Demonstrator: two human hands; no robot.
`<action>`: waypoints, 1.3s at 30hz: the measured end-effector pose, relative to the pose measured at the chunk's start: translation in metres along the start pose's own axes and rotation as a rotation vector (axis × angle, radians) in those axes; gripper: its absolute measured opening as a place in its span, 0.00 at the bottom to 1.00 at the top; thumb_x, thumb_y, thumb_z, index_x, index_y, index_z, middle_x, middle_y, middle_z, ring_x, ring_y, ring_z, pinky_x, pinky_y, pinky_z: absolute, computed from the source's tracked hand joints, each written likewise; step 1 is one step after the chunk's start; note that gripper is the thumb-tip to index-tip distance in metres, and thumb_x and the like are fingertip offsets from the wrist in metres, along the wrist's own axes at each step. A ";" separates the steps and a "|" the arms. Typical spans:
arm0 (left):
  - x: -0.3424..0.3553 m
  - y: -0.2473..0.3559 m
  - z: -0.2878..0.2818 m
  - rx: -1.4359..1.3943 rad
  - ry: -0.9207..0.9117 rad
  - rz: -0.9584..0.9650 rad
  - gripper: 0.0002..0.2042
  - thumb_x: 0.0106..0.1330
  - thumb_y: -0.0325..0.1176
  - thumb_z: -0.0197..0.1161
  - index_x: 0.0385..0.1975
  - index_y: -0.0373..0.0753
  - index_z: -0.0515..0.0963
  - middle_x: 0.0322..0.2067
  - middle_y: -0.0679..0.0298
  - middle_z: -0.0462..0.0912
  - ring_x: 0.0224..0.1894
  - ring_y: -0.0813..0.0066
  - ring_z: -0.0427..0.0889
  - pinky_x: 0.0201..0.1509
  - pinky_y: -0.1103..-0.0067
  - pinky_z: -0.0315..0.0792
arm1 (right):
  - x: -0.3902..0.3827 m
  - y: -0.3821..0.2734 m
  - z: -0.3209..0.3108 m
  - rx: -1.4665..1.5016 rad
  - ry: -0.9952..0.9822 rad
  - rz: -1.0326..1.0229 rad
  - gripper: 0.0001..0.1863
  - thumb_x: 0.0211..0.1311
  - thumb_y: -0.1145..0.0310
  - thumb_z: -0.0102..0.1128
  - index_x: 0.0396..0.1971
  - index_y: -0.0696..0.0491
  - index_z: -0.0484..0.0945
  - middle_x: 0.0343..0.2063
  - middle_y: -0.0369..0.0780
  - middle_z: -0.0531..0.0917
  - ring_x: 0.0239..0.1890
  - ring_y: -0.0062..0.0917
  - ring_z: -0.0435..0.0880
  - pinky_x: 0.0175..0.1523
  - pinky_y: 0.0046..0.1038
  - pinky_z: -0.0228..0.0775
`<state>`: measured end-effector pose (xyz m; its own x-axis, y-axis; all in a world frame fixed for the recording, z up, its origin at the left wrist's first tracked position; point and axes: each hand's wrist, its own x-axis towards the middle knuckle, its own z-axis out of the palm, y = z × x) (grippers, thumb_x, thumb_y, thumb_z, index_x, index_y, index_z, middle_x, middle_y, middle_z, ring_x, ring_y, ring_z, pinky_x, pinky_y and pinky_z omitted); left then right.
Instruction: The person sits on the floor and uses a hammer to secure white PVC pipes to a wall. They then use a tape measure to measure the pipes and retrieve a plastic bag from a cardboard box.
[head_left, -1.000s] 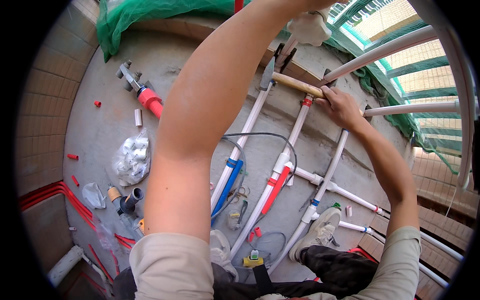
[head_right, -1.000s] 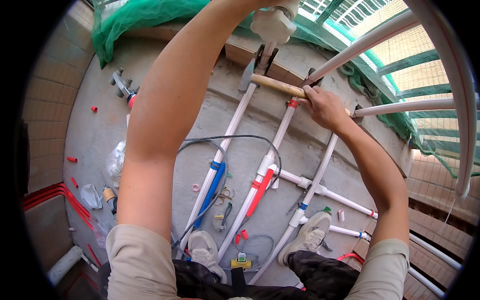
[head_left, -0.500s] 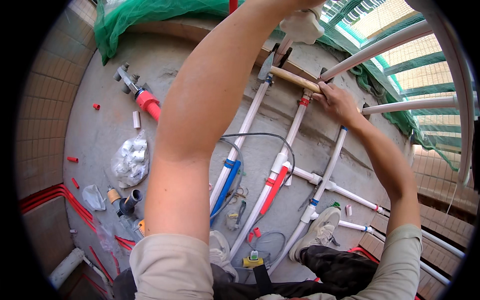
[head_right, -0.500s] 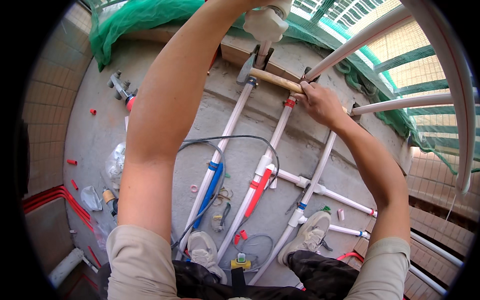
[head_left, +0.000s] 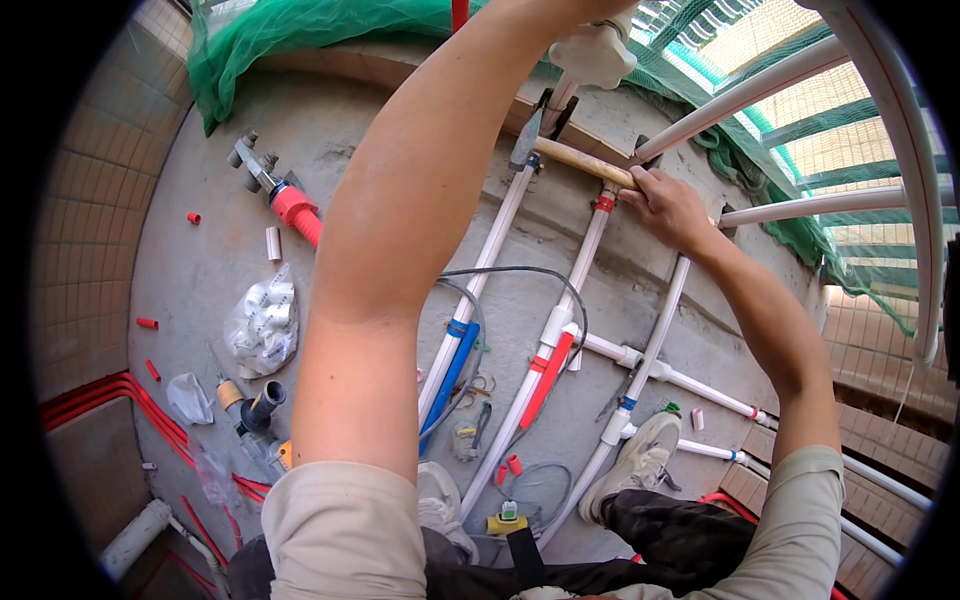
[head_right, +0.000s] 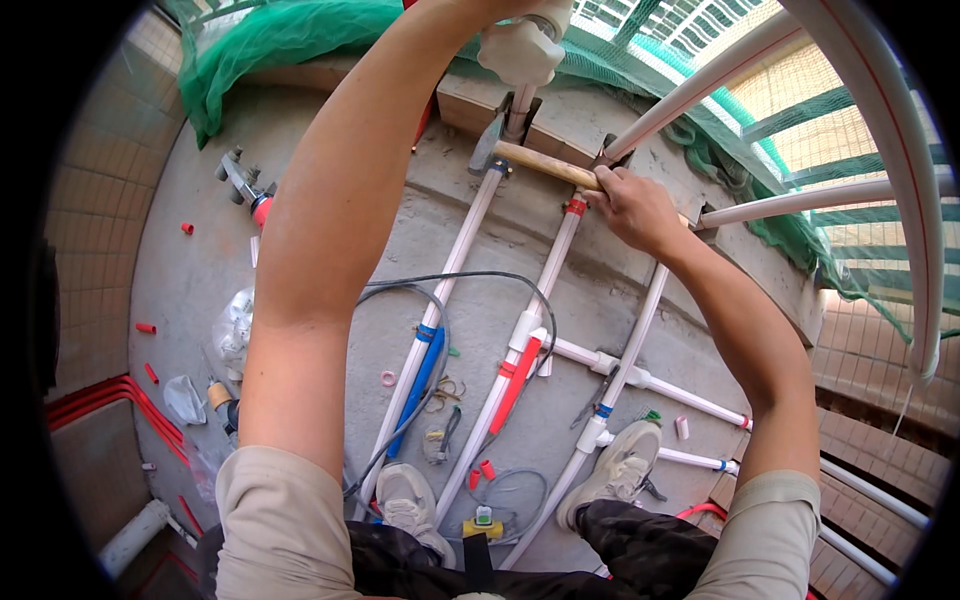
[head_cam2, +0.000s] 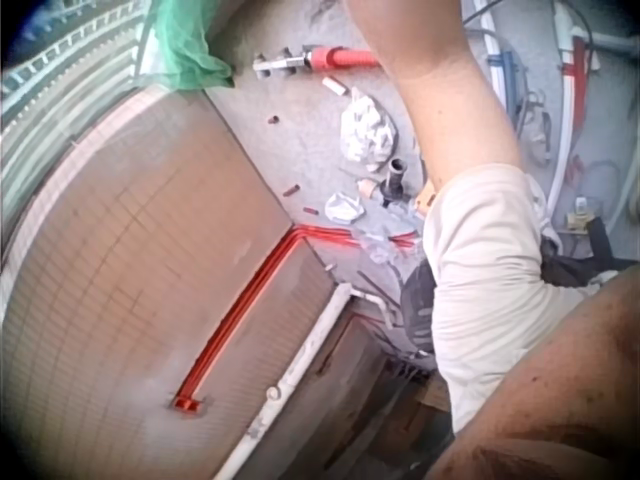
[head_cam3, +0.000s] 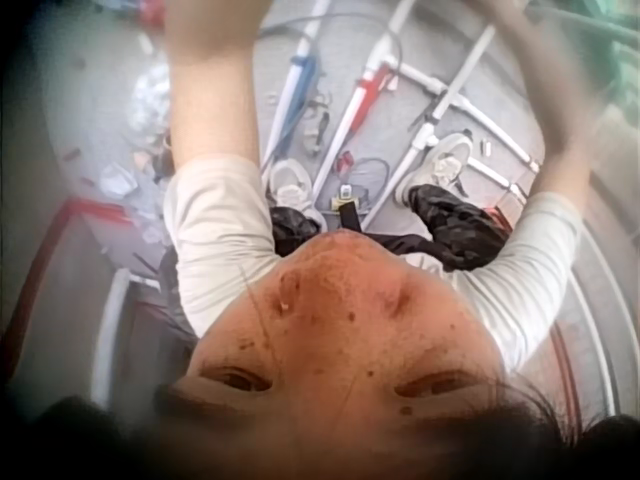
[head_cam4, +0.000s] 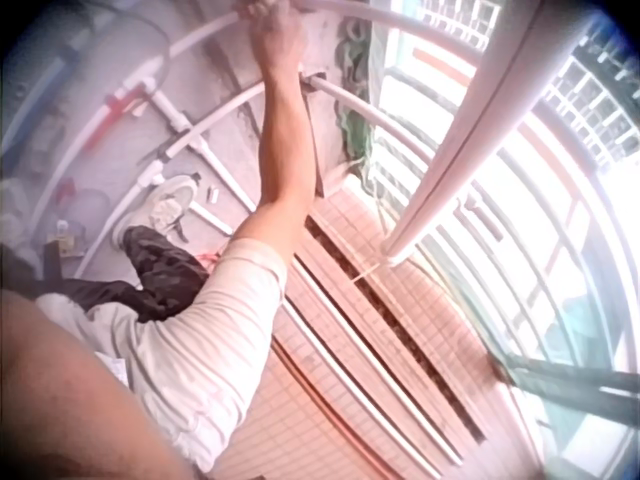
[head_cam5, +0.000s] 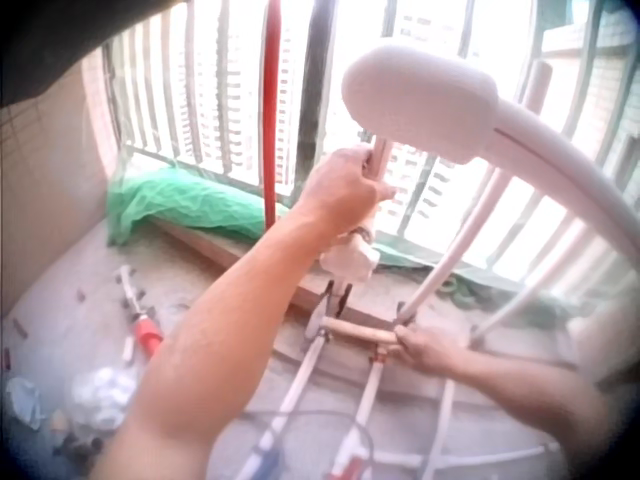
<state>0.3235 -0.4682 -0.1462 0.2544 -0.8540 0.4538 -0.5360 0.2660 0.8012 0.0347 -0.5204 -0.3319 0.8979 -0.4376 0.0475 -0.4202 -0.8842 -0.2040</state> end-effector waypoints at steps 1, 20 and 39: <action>0.000 -0.003 0.002 -0.031 0.008 -0.017 0.16 0.62 0.33 0.72 0.45 0.30 0.84 0.38 0.47 0.88 0.43 0.56 0.87 0.52 0.67 0.78 | -0.004 -0.001 0.001 0.005 0.006 -0.010 0.13 0.72 0.58 0.60 0.45 0.53 0.76 0.34 0.47 0.82 0.37 0.50 0.83 0.40 0.49 0.73; -0.001 -0.008 -0.047 -0.161 -0.199 -0.245 0.22 0.62 0.41 0.72 0.48 0.29 0.83 0.42 0.52 0.86 0.46 0.68 0.83 0.51 0.73 0.75 | -0.265 -0.119 -0.182 0.017 -0.729 0.243 0.20 0.67 0.48 0.63 0.43 0.50 0.82 0.31 0.46 0.84 0.32 0.47 0.84 0.36 0.47 0.76; -0.286 -0.011 -0.021 -0.332 -0.466 -0.422 0.09 0.65 0.30 0.67 0.34 0.28 0.83 0.26 0.64 0.84 0.29 0.80 0.80 0.34 0.80 0.72 | -0.388 -0.262 -0.105 0.709 -0.193 1.142 0.20 0.54 0.61 0.80 0.39 0.60 0.86 0.26 0.36 0.83 0.31 0.18 0.78 0.37 0.29 0.70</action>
<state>0.2735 -0.2174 -0.2769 -0.0239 -0.9968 -0.0764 -0.1751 -0.0710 0.9820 -0.2174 -0.1362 -0.1941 0.1260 -0.7822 -0.6101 -0.8316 0.2521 -0.4949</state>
